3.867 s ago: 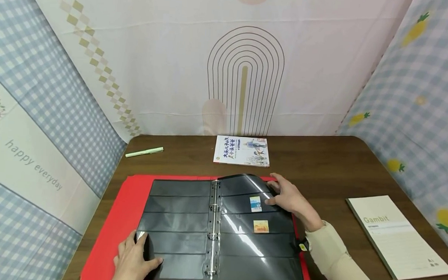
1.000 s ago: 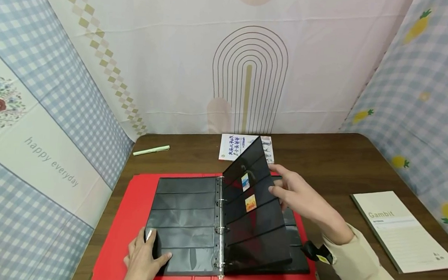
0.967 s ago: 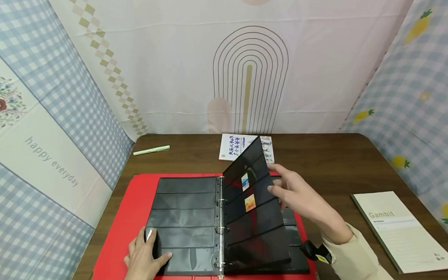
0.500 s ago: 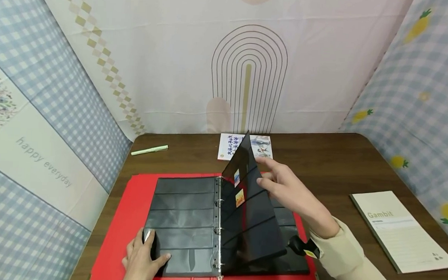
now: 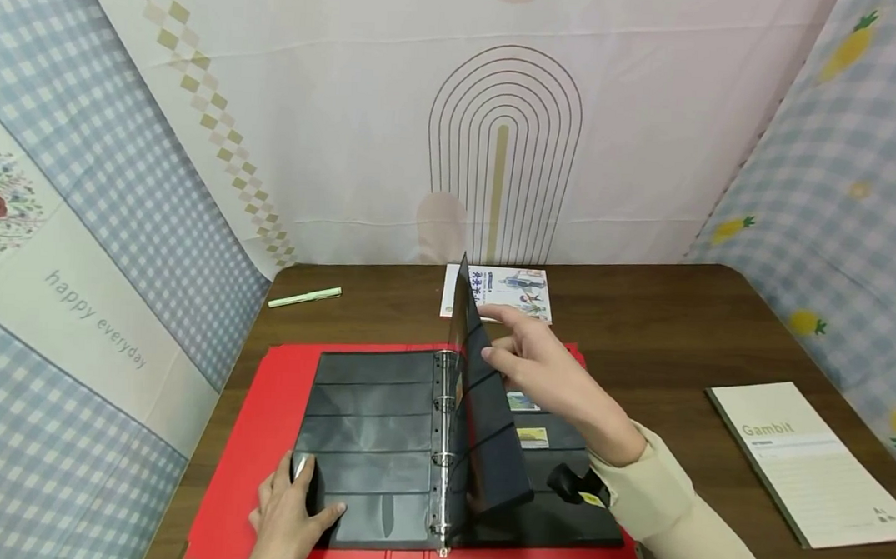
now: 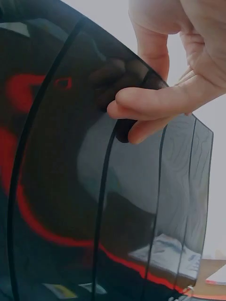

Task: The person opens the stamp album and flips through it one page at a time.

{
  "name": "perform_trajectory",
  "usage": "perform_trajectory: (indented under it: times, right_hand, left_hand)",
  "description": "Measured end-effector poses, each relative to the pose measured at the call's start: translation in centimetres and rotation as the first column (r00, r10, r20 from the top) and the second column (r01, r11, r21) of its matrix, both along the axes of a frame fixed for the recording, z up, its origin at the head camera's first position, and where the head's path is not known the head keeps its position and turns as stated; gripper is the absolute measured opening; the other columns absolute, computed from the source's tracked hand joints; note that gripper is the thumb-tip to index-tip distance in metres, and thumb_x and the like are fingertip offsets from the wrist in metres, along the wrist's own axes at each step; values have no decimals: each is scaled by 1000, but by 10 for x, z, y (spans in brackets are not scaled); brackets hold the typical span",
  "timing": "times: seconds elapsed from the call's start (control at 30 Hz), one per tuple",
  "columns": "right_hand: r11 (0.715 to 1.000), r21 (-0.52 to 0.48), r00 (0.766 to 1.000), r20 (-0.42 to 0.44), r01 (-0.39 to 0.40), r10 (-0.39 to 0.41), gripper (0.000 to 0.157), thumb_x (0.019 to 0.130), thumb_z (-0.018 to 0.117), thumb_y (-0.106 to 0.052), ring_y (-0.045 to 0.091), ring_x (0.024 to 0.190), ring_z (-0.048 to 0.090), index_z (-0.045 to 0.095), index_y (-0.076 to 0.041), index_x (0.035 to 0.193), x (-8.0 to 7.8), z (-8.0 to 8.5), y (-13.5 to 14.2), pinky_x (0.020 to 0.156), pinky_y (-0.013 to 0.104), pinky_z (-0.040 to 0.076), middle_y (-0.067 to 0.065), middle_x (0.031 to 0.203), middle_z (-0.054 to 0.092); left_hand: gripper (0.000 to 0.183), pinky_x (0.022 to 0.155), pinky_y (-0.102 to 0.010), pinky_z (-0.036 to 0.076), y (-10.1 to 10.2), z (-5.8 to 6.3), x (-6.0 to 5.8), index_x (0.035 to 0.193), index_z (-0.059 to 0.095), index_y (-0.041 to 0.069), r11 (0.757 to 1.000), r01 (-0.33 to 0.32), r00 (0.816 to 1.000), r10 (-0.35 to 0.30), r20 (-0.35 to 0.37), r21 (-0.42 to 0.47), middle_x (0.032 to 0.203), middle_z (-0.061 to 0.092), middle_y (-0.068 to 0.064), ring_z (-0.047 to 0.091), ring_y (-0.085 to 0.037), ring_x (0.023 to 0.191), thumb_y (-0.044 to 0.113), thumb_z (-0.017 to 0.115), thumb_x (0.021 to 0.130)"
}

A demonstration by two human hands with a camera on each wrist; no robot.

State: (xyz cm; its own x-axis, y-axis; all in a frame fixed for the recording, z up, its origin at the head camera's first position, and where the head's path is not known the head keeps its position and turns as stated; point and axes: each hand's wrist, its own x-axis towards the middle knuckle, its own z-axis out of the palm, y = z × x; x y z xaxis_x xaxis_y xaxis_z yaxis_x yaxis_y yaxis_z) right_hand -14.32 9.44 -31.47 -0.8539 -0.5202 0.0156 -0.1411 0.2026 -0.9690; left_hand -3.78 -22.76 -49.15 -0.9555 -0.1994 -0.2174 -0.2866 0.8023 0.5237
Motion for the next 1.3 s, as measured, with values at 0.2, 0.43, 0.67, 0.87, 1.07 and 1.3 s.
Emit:
perform_trajectory:
  times: [0.2, 0.43, 0.67, 0.87, 1.07, 1.3]
  right_hand:
    - [1000, 4, 1000, 5, 2, -2, 53, 102, 47, 3, 23, 62, 66, 33, -1, 154, -1, 2, -10, 65, 35, 57, 13, 77, 69]
    - [1000, 12, 1000, -7, 26, -26, 54, 100, 48, 4, 15, 50, 51, 37, -2, 152, -3, 5, -17, 59, 29, 51, 4, 66, 60]
    - [997, 65, 997, -68, 30, -25, 53, 102, 50, 0, 15, 47, 25, 37, -5, 153, -4, 2, -26, 56, 29, 41, -4, 57, 28]
    - [997, 80, 997, -77, 0, 6, 54, 102, 52, -2, 15, 50, 39, 36, -4, 153, -5, -1, -37, 60, 34, 52, -3, 58, 33]
    - [997, 74, 997, -70, -14, 19, 53, 102, 54, -4, 22, 54, 59, 37, -2, 152, -5, -7, -43, 59, 37, 56, 0, 60, 47]
    - [994, 102, 998, -55, -30, 36, 54, 103, 59, -17, 27, 62, 68, 38, -5, 151, -8, -12, -51, 61, 39, 58, 10, 85, 71]
  left_hand:
    - [88, 86, -71, 31, 1, -1, 1, 147, 45, -8, 1000, -1, 1000, 1, -7, -2, 154, 22, -37, 24, -59, 133, 30, 87, 80]
    - [88, 87, -70, 30, 2, -1, 0, 147, 45, -8, 1000, -3, 1000, 3, 6, -2, 154, 21, -38, 23, -59, 133, 30, 86, 80]
    - [88, 87, -70, 30, 4, -3, 0, 146, 45, -8, 1000, -9, 1000, 9, 12, -13, 155, 19, -37, 22, -59, 134, 30, 87, 80]
    - [87, 87, -71, 30, 3, -1, 0, 145, 46, -9, 1000, -14, 1000, 14, 4, -16, 155, 20, -38, 23, -60, 133, 30, 87, 79]
    - [86, 87, -71, 30, 5, 0, 2, 145, 46, -10, 1000, -12, 1000, 12, -9, -24, 155, 19, -38, 23, -60, 133, 28, 87, 79]
    - [87, 91, -74, 28, 5, 3, -1, 145, 46, -10, 1000, -15, 1000, 15, 10, -27, 155, 19, -40, 23, -60, 134, 28, 87, 80]
